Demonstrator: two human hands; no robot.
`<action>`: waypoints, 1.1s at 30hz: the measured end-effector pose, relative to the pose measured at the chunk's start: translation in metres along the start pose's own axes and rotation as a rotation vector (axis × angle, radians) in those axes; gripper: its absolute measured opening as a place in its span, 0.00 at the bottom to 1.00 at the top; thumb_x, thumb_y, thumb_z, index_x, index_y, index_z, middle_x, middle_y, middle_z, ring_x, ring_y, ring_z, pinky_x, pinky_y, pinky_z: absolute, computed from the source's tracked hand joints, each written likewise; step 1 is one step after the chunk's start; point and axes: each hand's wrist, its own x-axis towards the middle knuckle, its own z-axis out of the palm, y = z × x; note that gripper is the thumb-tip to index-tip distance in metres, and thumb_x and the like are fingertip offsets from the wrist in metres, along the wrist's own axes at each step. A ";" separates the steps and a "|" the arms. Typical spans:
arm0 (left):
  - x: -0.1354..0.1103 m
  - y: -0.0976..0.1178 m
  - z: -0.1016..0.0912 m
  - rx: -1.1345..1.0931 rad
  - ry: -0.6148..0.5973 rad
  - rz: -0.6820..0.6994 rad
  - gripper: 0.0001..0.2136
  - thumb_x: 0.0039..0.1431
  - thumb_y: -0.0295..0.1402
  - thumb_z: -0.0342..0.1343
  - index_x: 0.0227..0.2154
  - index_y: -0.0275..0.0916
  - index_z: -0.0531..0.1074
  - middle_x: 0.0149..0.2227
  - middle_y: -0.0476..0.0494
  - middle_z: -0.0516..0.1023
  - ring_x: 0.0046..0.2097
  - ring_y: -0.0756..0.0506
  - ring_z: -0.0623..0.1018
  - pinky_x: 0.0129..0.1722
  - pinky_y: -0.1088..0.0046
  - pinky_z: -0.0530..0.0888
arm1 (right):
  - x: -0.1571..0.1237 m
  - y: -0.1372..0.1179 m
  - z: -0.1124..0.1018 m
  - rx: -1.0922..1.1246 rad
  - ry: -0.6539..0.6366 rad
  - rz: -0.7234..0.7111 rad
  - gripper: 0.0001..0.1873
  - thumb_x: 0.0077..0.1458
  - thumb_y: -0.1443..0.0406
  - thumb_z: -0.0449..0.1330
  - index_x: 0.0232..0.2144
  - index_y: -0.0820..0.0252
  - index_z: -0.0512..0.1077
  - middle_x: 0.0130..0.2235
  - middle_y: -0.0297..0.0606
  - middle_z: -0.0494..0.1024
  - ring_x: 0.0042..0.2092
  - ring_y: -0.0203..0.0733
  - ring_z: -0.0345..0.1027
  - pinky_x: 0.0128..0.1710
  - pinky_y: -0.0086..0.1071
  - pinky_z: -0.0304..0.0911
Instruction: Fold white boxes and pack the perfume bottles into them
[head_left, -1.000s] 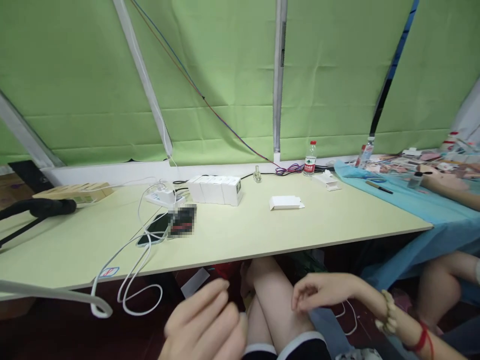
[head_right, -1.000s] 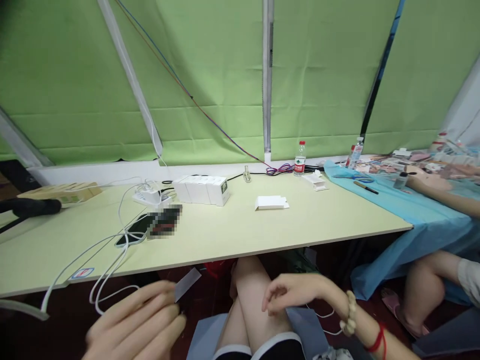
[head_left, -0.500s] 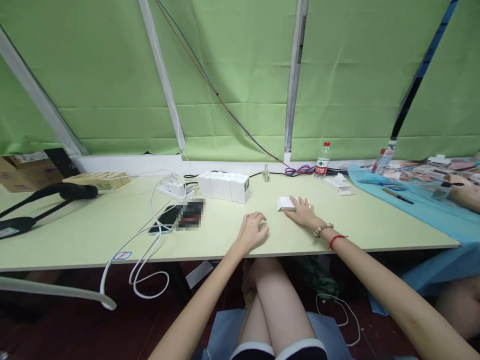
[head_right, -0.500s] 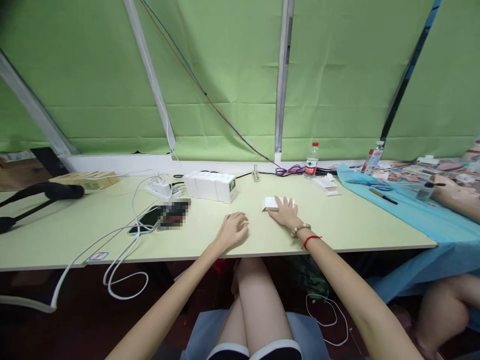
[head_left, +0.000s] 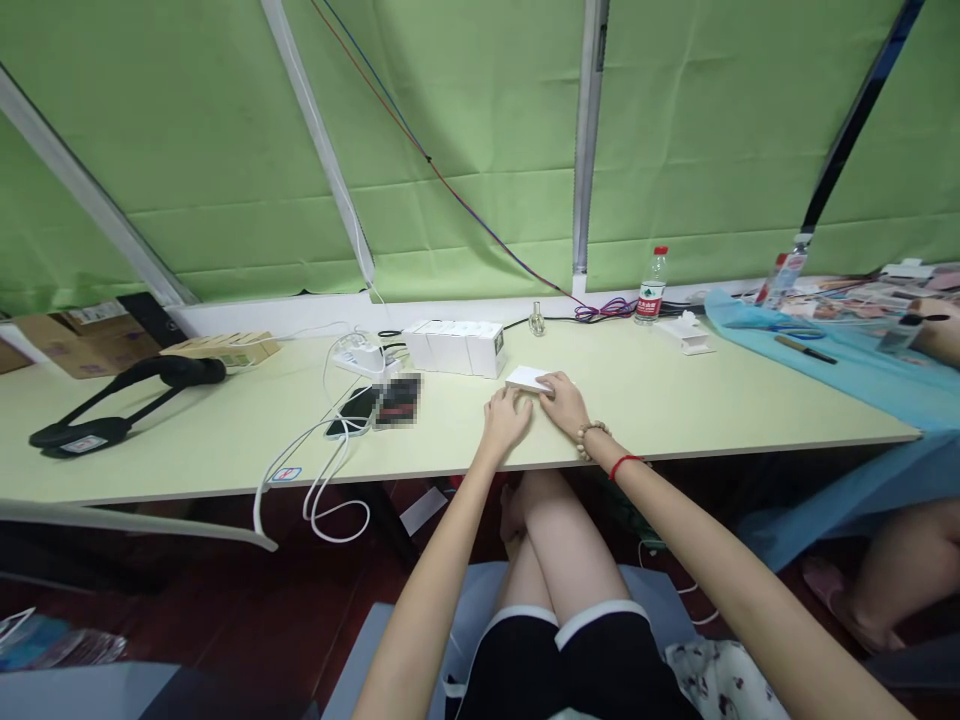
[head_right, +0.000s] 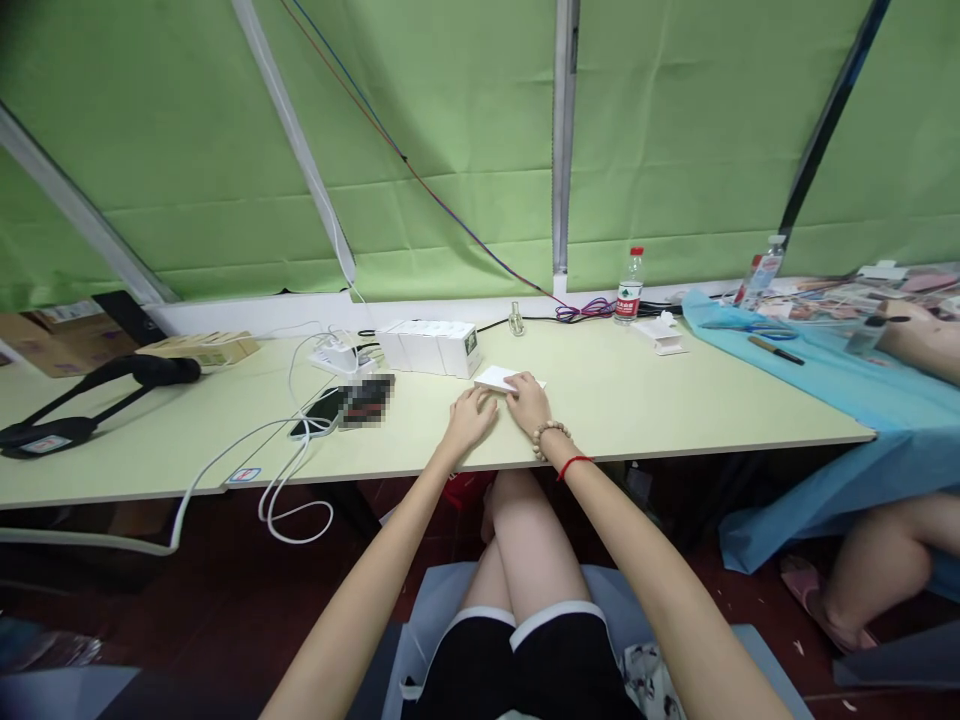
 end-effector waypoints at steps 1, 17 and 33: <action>0.001 -0.001 -0.001 -0.066 0.011 -0.005 0.14 0.57 0.34 0.50 0.46 0.38 0.69 0.54 0.37 0.65 0.58 0.39 0.61 0.58 0.59 0.53 | 0.001 0.002 0.000 0.028 0.033 -0.003 0.17 0.55 0.71 0.50 0.47 0.64 0.68 0.46 0.43 0.68 0.47 0.41 0.63 0.48 0.32 0.61; 0.014 -0.017 -0.012 -0.980 0.091 -0.250 0.26 0.54 0.48 0.55 0.50 0.36 0.62 0.32 0.42 0.75 0.35 0.46 0.76 0.37 0.71 0.71 | -0.009 -0.022 0.003 -0.001 0.080 -0.864 0.18 0.57 0.71 0.46 0.49 0.63 0.66 0.42 0.45 0.72 0.42 0.45 0.65 0.42 0.39 0.65; 0.021 -0.026 -0.010 -1.181 0.262 -0.302 0.37 0.49 0.38 0.61 0.58 0.44 0.46 0.47 0.41 0.69 0.43 0.45 0.74 0.35 0.75 0.72 | -0.018 -0.031 -0.005 -0.183 0.294 -0.961 0.12 0.56 0.70 0.50 0.43 0.60 0.65 0.41 0.43 0.70 0.43 0.44 0.62 0.42 0.37 0.58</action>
